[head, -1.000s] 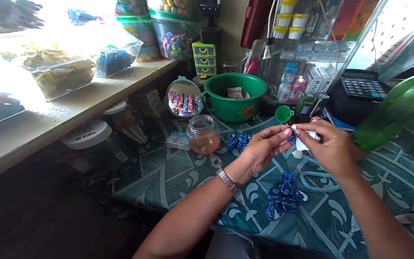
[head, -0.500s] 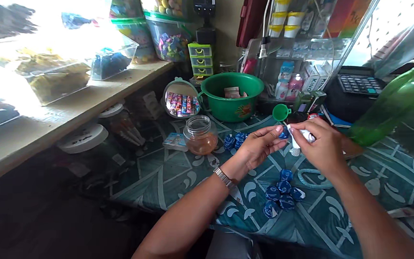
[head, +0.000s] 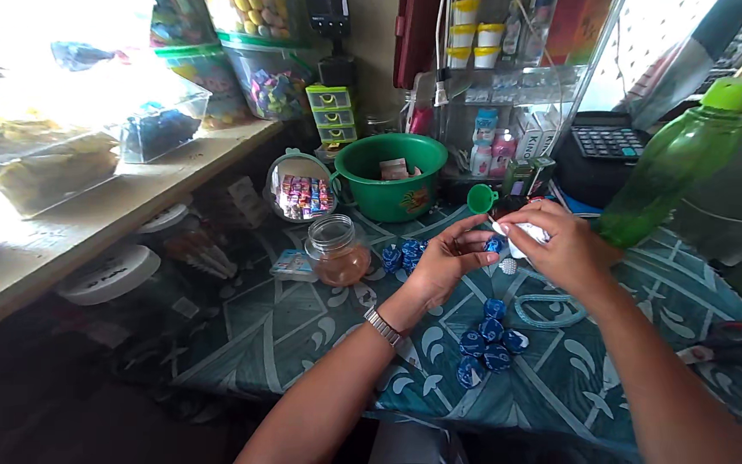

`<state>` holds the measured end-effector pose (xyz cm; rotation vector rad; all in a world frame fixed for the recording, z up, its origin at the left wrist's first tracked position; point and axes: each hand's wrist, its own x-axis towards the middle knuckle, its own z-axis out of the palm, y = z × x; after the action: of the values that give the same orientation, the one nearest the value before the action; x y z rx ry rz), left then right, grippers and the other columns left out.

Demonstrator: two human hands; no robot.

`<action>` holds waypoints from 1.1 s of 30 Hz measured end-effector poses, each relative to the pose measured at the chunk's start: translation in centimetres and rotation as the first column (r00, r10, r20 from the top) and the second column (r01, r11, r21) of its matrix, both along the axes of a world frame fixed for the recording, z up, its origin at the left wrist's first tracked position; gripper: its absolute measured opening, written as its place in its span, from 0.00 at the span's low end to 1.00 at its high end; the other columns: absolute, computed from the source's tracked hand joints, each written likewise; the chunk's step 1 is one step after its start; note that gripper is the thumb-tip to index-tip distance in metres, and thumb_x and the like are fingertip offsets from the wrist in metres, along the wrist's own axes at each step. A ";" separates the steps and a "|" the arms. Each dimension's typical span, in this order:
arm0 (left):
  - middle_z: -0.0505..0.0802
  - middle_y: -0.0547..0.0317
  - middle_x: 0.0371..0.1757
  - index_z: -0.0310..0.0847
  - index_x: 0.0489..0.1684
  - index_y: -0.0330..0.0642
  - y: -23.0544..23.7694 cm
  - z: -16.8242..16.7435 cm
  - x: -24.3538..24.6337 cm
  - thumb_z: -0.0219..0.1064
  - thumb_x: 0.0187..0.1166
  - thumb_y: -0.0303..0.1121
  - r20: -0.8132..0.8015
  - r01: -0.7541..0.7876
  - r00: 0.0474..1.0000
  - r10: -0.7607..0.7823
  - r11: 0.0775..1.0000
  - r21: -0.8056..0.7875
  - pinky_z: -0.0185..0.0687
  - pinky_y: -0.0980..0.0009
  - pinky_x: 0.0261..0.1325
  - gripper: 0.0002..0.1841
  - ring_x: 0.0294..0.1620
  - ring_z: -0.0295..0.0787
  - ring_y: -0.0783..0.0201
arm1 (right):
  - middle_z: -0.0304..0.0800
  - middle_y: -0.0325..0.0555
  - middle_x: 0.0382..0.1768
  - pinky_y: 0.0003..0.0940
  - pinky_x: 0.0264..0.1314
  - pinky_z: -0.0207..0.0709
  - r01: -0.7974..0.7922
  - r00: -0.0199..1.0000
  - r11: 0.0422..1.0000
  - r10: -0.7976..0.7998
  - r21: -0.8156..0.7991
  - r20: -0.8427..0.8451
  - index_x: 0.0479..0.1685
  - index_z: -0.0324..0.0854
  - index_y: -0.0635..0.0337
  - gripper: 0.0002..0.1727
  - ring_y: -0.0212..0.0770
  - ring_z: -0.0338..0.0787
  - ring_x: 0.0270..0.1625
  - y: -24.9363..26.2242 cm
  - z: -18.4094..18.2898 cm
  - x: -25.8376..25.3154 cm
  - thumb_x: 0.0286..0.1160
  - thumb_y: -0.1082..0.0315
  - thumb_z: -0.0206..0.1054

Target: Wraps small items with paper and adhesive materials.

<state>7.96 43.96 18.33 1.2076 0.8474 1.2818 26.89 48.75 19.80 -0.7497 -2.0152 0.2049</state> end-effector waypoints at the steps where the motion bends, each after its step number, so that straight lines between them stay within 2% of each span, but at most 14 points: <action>1: 0.90 0.55 0.56 0.66 0.82 0.39 0.0 0.0 0.0 0.66 0.72 0.11 0.004 -0.002 1.000 0.002 1.000 -0.003 0.86 0.69 0.59 0.35 0.49 0.90 0.68 | 0.90 0.48 0.47 0.33 0.51 0.82 -0.013 1.000 1.000 0.013 -0.008 -0.015 0.46 0.93 0.58 0.10 0.37 0.88 0.48 0.0 0.1 0.1 0.78 0.64 0.69; 4: 0.89 0.58 0.56 0.69 0.78 0.40 0.1 0.0 -0.2 0.66 0.72 0.10 0.021 -0.020 1.000 0.020 1.000 -0.009 0.86 0.70 0.58 0.32 0.47 0.89 0.69 | 0.89 0.40 0.47 0.22 0.50 0.82 -0.134 0.991 0.989 0.133 -0.060 -0.017 0.45 0.93 0.54 0.09 0.27 0.87 0.49 -0.5 0.3 -0.1 0.74 0.62 0.72; 5: 0.89 0.58 0.56 0.71 0.75 0.40 0.0 0.1 -0.2 0.66 0.72 0.10 0.021 -0.025 0.999 0.025 1.000 -0.011 0.86 0.70 0.57 0.30 0.47 0.89 0.69 | 0.89 0.40 0.47 0.24 0.50 0.82 -0.140 0.990 0.988 0.139 -0.063 -0.006 0.44 0.94 0.54 0.08 0.29 0.87 0.49 -0.4 0.1 -0.2 0.73 0.63 0.73; 7: 0.88 0.57 0.58 0.73 0.72 0.41 0.0 0.2 -0.3 0.66 0.71 0.10 -0.006 -0.025 1.000 0.025 1.000 -0.016 0.87 0.69 0.56 0.28 0.47 0.89 0.68 | 0.91 0.48 0.48 0.36 0.52 0.84 -0.070 0.997 0.997 0.069 -0.032 -0.020 0.45 0.94 0.57 0.09 0.38 0.90 0.49 0.1 -0.3 -0.1 0.75 0.64 0.72; 9: 0.87 0.56 0.62 0.72 0.75 0.42 0.1 0.1 -0.3 0.65 0.71 0.10 -0.018 -0.003 1.000 0.003 1.000 -0.008 0.87 0.66 0.58 0.31 0.50 0.90 0.66 | 0.91 0.51 0.50 0.40 0.55 0.83 -0.015 0.997 0.998 0.010 -0.062 -0.073 0.49 0.93 0.59 0.10 0.41 0.89 0.52 0.6 -0.2 0.4 0.79 0.64 0.70; 12: 0.87 0.56 0.67 0.69 0.81 0.43 0.2 -0.1 -0.3 0.64 0.73 0.10 -0.037 0.015 0.999 -0.013 0.999 0.051 0.85 0.66 0.62 0.34 0.55 0.89 0.66 | 0.90 0.43 0.50 0.29 0.51 0.82 -0.065 0.993 0.984 0.048 -0.167 -0.108 0.50 0.92 0.55 0.10 0.31 0.88 0.50 0.4 0.3 0.6 0.80 0.61 0.70; 14: 0.87 0.55 0.67 0.66 0.83 0.42 0.2 0.0 -0.3 0.65 0.73 0.11 -0.051 0.007 0.999 -0.004 0.998 0.068 0.85 0.67 0.63 0.35 0.56 0.89 0.67 | 0.91 0.42 0.50 0.29 0.48 0.83 -0.092 0.994 0.975 0.078 -0.203 -0.077 0.49 0.92 0.54 0.10 0.30 0.88 0.47 0.1 0.1 0.1 0.78 0.61 0.72; 16: 0.88 0.55 0.66 0.66 0.84 0.41 0.1 0.2 -0.2 0.68 0.73 0.13 -0.058 -0.018 0.998 0.022 0.998 0.068 0.85 0.69 0.62 0.35 0.54 0.89 0.68 | 0.91 0.44 0.49 0.37 0.50 0.82 -0.077 0.997 0.978 0.071 -0.192 -0.040 0.48 0.93 0.54 0.10 0.35 0.88 0.48 0.0 -0.2 -0.3 0.75 0.62 0.74; 18: 0.91 0.56 0.59 0.67 0.81 0.39 0.1 0.2 0.0 0.70 0.72 0.14 -0.091 -0.065 0.993 0.071 0.996 0.067 0.86 0.71 0.58 0.34 0.50 0.90 0.70 | 0.92 0.45 0.49 0.39 0.52 0.81 -0.081 0.997 0.982 0.077 -0.170 -0.030 0.47 0.94 0.55 0.10 0.37 0.89 0.50 0.0 -0.4 -0.5 0.74 0.62 0.74; 21: 0.91 0.57 0.52 0.64 0.82 0.39 0.2 0.1 0.0 0.71 0.70 0.14 -0.100 -0.075 0.992 0.082 0.995 0.069 0.86 0.72 0.54 0.37 0.45 0.89 0.71 | 0.89 0.39 0.49 0.25 0.50 0.82 -0.148 0.989 0.969 0.145 -0.199 -0.026 0.47 0.93 0.53 0.08 0.28 0.87 0.50 -0.2 -0.3 -0.5 0.74 0.63 0.74; 22: 0.91 0.57 0.52 0.63 0.83 0.40 0.2 0.1 -0.1 0.72 0.70 0.13 -0.095 -0.067 0.993 0.073 0.995 0.069 0.86 0.71 0.54 0.38 0.45 0.89 0.71 | 0.89 0.39 0.49 0.25 0.50 0.81 -0.145 0.989 0.967 0.143 -0.208 -0.026 0.47 0.93 0.53 0.08 0.28 0.87 0.50 -0.1 -0.2 -0.4 0.74 0.63 0.73; 25: 0.90 0.57 0.55 0.63 0.85 0.43 0.2 0.3 -0.3 0.71 0.70 0.14 -0.095 -0.051 0.994 0.057 0.997 0.064 0.86 0.70 0.56 0.38 0.48 0.89 0.69 | 0.91 0.47 0.50 0.40 0.53 0.82 -0.050 0.999 0.973 0.045 -0.224 -0.031 0.48 0.93 0.57 0.09 0.38 0.89 0.51 0.3 0.1 0.2 0.78 0.64 0.72; 29: 0.91 0.56 0.61 0.60 0.88 0.44 0.2 0.4 -0.3 0.70 0.71 0.13 -0.093 -0.056 0.994 0.060 0.997 0.045 0.85 0.71 0.57 0.41 0.49 0.90 0.70 | 0.92 0.38 0.49 0.30 0.48 0.83 -0.093 0.994 0.946 0.071 -0.311 -0.081 0.52 0.91 0.53 0.11 0.29 0.88 0.46 0.1 0.4 0.1 0.80 0.60 0.70; 33: 0.91 0.55 0.60 0.53 0.91 0.45 0.2 0.3 -0.2 0.68 0.71 0.12 -0.086 -0.042 0.995 0.045 0.998 0.037 0.84 0.71 0.59 0.44 0.50 0.90 0.70 | 0.92 0.44 0.47 0.40 0.51 0.80 -0.023 1.000 0.956 0.021 -0.292 -0.008 0.49 0.93 0.55 0.10 0.36 0.88 0.48 -0.1 0.2 -0.1 0.78 0.62 0.73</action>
<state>7.81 44.20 18.59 1.2861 0.9216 1.2918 26.79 48.68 19.98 -0.9094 -2.0123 0.5269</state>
